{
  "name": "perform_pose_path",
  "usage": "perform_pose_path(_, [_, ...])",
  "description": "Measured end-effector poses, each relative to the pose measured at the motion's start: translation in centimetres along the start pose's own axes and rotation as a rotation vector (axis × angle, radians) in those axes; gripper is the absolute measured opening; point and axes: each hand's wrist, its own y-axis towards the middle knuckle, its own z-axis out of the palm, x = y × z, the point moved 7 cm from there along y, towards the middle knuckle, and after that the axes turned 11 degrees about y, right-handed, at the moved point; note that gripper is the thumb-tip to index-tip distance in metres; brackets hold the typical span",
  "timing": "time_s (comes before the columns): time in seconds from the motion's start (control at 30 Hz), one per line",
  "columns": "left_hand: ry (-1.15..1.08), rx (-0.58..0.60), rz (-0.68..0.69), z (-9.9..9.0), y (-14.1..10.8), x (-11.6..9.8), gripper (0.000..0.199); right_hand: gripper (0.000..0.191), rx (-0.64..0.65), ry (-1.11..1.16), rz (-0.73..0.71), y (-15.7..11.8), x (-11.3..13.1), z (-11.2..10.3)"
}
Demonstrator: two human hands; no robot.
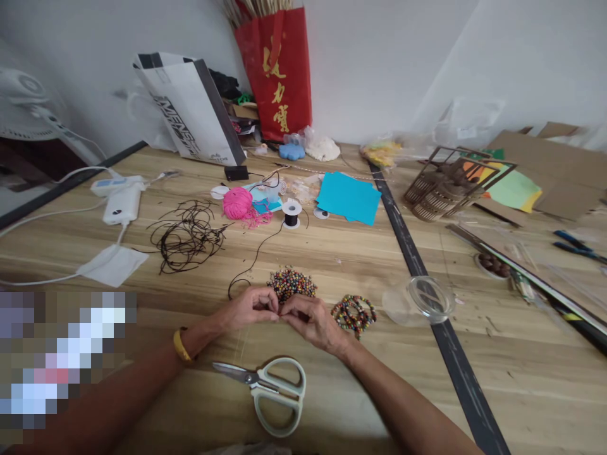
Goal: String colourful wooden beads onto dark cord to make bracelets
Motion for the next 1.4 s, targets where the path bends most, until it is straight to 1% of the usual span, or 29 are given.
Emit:
perform_pose_path(0.1, [0.018, 0.009, 0.013, 0.0, -0.1, -0.3, 0.025, 0.014, 0.02, -0.005, -0.012, -0.1, 0.0, 0.1])
perform_pose_path(0.23, [0.035, -0.022, 0.016, -0.4, -0.3, -0.7, 0.025, 0.014, 0.027, -0.039, -0.039, -0.2, 0.3, 0.1])
perform_pose_path(0.37, [-0.013, 0.025, 0.005, -0.2, -0.4, -0.9, 0.027, 0.016, 0.016, -0.071, -0.062, -0.2, 0.6, -0.1])
perform_pose_path(0.5, [-0.014, 0.031, 0.015, -0.1, -0.3, -0.7, 0.025, 0.015, 0.005, -0.069, -0.065, -0.2, 0.6, -0.1])
perform_pose_path(0.6, [0.012, 0.037, 0.02, 0.0, -0.1, -0.6, 0.024, 0.015, 0.002, -0.066, -0.072, -0.2, 0.6, -0.1])
perform_pose_path(0.73, [0.101, 0.015, 0.025, -0.2, -0.1, -0.7, 0.019, 0.016, 0.011, -0.061, -0.067, -0.1, 0.6, 0.0])
perform_pose_path(0.83, [0.153, -0.009, 0.025, -0.4, -0.1, -0.8, 0.019, 0.014, -0.027, -0.064, -0.026, 0.0, 0.5, -0.4])
perform_pose_path(1.0, [0.082, -0.038, 0.011, -0.6, -0.1, -0.5, 0.026, 0.024, -0.217, -0.05, 0.131, -0.3, -0.8, -2.1])
perform_pose_path(1.07, [0.055, -0.051, -0.006, -0.7, -0.1, -0.4, 0.027, 0.027, -0.282, -0.004, 0.195, -0.5, -1.5, -2.6])
perform_pose_path(1.17, [0.051, -0.073, -0.034, -0.9, -0.1, -0.4, 0.028, 0.029, -0.346, 0.137, 0.281, -0.7, -2.5, -2.9])
perform_pose_path(1.23, [0.056, -0.078, -0.046, -1.0, -0.1, -0.4, 0.029, 0.03, -0.37, 0.247, 0.328, -0.7, -2.9, -3.0])
perform_pose_path(1.3, [0.059, -0.082, -0.038, -1.0, -0.2, -0.4, 0.029, 0.031, -0.364, 0.315, 0.356, -0.5, -3.0, -3.1])
perform_pose_path(1.4, [0.06, -0.085, -0.018, -1.0, -0.2, -0.6, 0.028, 0.029, -0.325, 0.274, 0.346, -0.1, -2.3, -3.4])
